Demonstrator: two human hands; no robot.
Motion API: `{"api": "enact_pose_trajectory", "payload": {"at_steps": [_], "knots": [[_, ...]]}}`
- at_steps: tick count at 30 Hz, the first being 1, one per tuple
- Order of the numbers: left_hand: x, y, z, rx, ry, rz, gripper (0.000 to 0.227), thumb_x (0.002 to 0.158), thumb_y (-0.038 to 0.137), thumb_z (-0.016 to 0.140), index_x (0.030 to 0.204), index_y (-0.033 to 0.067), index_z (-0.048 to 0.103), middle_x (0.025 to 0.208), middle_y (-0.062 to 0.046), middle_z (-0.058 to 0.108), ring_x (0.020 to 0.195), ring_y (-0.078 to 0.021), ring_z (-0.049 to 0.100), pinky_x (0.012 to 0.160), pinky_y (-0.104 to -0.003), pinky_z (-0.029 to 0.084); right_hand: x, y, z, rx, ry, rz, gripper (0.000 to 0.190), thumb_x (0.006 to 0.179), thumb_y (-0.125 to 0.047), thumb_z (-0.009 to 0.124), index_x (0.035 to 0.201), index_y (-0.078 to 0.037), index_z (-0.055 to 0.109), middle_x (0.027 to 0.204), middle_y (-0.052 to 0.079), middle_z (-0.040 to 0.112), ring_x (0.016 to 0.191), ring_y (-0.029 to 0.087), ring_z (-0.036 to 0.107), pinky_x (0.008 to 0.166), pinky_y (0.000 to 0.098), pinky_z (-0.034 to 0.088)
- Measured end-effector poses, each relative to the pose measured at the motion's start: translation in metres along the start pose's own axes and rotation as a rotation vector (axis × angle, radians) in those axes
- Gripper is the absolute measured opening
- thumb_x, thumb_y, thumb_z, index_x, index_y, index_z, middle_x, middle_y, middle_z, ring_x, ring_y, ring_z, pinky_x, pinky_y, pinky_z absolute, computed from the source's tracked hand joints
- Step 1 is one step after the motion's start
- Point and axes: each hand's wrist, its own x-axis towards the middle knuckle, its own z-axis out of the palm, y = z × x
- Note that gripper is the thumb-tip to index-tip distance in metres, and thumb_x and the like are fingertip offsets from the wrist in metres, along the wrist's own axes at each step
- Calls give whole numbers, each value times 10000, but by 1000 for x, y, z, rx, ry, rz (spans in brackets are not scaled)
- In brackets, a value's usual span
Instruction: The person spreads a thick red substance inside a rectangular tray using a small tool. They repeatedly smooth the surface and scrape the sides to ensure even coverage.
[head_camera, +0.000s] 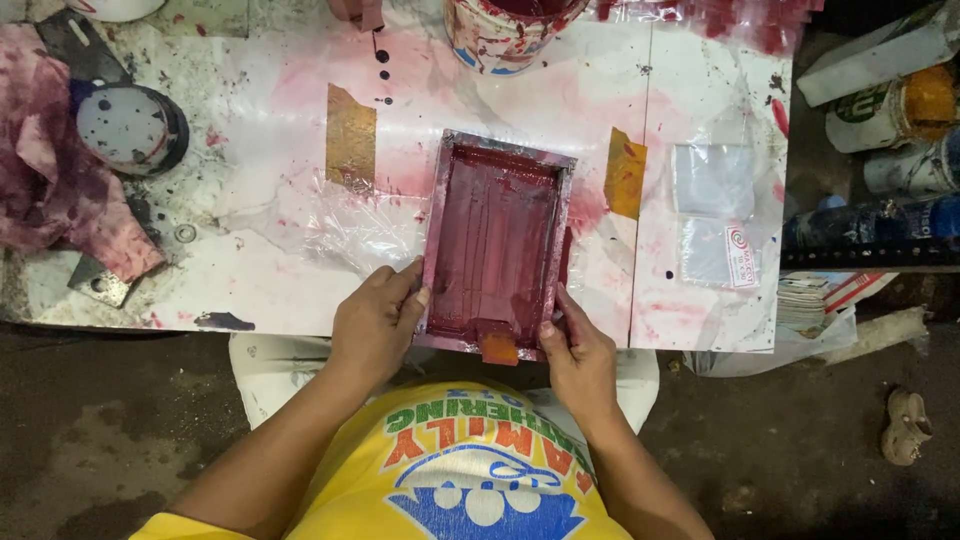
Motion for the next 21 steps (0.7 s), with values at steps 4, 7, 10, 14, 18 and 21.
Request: {"api": "enact_pose_trajectory", "payload": {"at_steps": [4, 7, 10, 14, 18, 21], "knots": [[0, 1, 0, -5, 10, 7, 380, 997, 229, 600, 1325, 56, 683, 844, -180, 682, 773, -362, 682, 636, -400, 507, 0, -1, 0, -16, -4, 12, 497, 971, -298, 650, 1406, -59, 639, 1014, 212, 783, 753, 260, 707, 700, 455, 560], [1, 0, 2, -2, 11, -2, 378, 1002, 223, 600, 1326, 45, 678, 854, -186, 684, 775, -363, 684, 634, -404, 507, 0, 1, 1, -19, -5, 13, 494, 969, -284, 656, 1411, -66, 638, 1048, 220, 779, 802, 262, 717, 726, 462, 562], [1, -5, 5, -1, 24, 13, 379, 992, 234, 613, 1319, 53, 683, 852, -181, 681, 779, -365, 684, 642, -409, 514, -1, 4, 1, -29, -8, 29, 493, 963, -277, 664, 1406, -61, 639, 1089, 220, 774, 849, 298, 738, 760, 477, 567], [2, -6, 3, 3, 3, 15, 378, 999, 217, 603, 1324, 39, 674, 837, -178, 674, 763, -346, 676, 642, -391, 505, 0, 2, 1, -23, -10, 39, 484, 967, -270, 657, 1408, -70, 640, 1104, 217, 770, 895, 317, 742, 791, 483, 567], [2, -3, 1, -8, 6, 34, 376, 999, 209, 604, 1319, 23, 672, 821, -184, 669, 746, -350, 672, 637, -393, 500, 0, -1, 1, -18, -14, 48, 481, 971, -245, 650, 1412, -56, 633, 1063, 238, 771, 843, 301, 724, 771, 490, 563], [2, -6, 2, -10, -11, 28, 388, 1003, 227, 596, 1328, 28, 665, 827, -181, 667, 752, -347, 672, 641, -394, 498, 0, 3, 2, -23, -4, 51, 491, 963, -269, 661, 1413, -74, 639, 1094, 215, 774, 869, 291, 736, 786, 482, 566]]}}
